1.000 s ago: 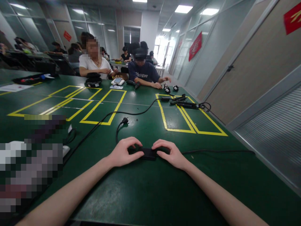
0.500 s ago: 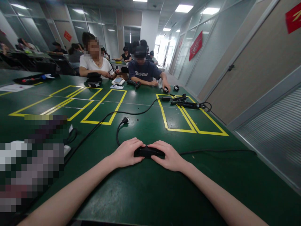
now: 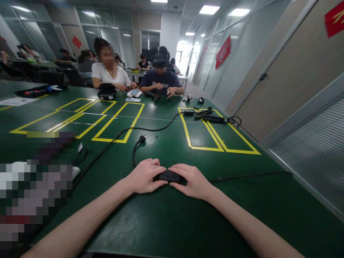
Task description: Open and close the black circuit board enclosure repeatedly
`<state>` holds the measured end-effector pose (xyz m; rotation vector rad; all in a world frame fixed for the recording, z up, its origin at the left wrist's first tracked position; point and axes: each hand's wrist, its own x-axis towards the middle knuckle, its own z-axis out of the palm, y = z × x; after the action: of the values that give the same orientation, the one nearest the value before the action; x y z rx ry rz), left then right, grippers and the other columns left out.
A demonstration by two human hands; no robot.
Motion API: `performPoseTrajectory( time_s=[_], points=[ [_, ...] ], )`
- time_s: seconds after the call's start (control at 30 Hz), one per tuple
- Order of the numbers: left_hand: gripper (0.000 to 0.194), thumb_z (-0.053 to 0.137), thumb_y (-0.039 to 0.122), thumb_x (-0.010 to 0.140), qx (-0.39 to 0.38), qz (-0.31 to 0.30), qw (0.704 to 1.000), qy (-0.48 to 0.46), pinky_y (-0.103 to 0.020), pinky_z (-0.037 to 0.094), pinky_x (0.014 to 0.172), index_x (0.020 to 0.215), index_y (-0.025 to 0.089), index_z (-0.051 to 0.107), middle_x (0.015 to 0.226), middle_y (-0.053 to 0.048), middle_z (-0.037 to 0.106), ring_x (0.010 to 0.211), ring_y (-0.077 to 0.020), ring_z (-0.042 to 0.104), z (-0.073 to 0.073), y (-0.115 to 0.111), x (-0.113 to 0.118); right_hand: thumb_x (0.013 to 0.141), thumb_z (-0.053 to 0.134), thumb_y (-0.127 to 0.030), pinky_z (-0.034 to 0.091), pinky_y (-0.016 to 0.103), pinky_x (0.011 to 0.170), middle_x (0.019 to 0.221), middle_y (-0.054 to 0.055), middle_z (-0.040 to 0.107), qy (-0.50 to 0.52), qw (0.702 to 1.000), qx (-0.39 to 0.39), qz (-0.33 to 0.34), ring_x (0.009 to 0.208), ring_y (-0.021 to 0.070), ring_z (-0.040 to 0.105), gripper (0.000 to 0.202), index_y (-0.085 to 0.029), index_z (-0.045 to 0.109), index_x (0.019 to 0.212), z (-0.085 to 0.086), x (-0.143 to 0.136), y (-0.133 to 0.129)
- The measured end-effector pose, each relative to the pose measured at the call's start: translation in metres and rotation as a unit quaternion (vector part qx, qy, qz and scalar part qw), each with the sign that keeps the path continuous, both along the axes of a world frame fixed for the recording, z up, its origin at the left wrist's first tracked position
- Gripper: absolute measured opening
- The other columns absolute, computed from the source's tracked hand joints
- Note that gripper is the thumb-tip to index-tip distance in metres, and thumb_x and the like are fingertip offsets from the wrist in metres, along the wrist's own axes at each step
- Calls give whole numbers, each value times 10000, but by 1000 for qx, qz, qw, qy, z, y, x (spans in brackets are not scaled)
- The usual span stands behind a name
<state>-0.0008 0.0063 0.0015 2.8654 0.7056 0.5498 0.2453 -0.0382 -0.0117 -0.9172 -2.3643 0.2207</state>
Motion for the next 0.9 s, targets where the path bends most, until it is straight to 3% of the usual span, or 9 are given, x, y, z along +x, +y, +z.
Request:
performPoseTrajectory(
  time_s=[0.2, 0.4, 0.5, 0.57, 0.63, 0.67, 0.77, 0.9],
  points=[
    [326, 592, 410, 1017, -40, -18, 998, -39, -334, 529, 846, 1227, 181, 695, 1061, -95, 745, 973, -235, 694, -1, -2, 2, 940, 705, -289, 609, 374, 798, 1028, 123, 771, 15, 1000, -3, -12, 912, 255, 736, 203, -182, 704, 1113, -4, -2, -1],
    [275, 594, 404, 1007, -95, 4, 995, -42, -342, 517, 815, 1104, 187, 732, 924, -69, 757, 853, -227, 699, 3, -6, 3, 943, 728, -310, 618, 349, 795, 1005, 94, 791, 53, 998, -38, -25, 879, 236, 759, 191, -193, 730, 1094, 0, -3, -1],
    [388, 648, 502, 950, -142, 36, 988, -57, -333, 521, 816, 1170, 191, 719, 1018, -81, 765, 922, -246, 702, 6, -8, 5, 983, 671, -283, 628, 366, 787, 1026, 116, 794, 40, 999, 34, 4, 903, 252, 760, 209, -178, 721, 1156, 2, -2, -2],
    [437, 589, 576, 964, -200, 79, 975, -52, -324, 517, 792, 1111, 187, 725, 1010, -75, 761, 913, -246, 702, 9, -8, 7, 1002, 627, -238, 634, 393, 825, 1090, 144, 789, 28, 994, 101, 24, 972, 272, 755, 262, -155, 691, 1242, 2, -1, -2],
    [544, 371, 586, 1057, -287, 114, 951, -29, -297, 488, 702, 910, 190, 713, 813, -35, 731, 784, -216, 687, 12, -8, 7, 1011, 587, -192, 632, 409, 870, 1144, 151, 779, 14, 989, 144, 34, 1039, 278, 740, 320, -156, 651, 1322, 2, 0, -2],
    [576, 356, 608, 1056, -325, 119, 938, -25, -285, 472, 673, 853, 186, 691, 740, -18, 700, 731, -202, 669, 13, -8, 7, 1012, 572, -179, 628, 415, 892, 1168, 148, 773, 9, 987, 156, 38, 1070, 277, 732, 346, -168, 634, 1352, 2, 1, -2],
    [509, 524, 636, 977, -387, 108, 913, -66, -261, 446, 642, 863, 164, 676, 746, 1, 667, 699, -172, 615, 15, -7, 5, 1008, 543, -161, 619, 418, 906, 1215, 138, 754, -8, 986, 161, 30, 1108, 271, 718, 351, -209, 628, 1345, 2, 1, -3],
    [389, 703, 553, 883, -352, 107, 919, -140, -253, 447, 652, 927, 167, 673, 803, 7, 665, 733, -166, 597, 11, -7, 3, 955, 606, -214, 614, 401, 836, 1243, 172, 733, -18, 994, 100, -33, 1036, 285, 735, 302, -175, 643, 1252, 4, -1, -5]
  ],
)
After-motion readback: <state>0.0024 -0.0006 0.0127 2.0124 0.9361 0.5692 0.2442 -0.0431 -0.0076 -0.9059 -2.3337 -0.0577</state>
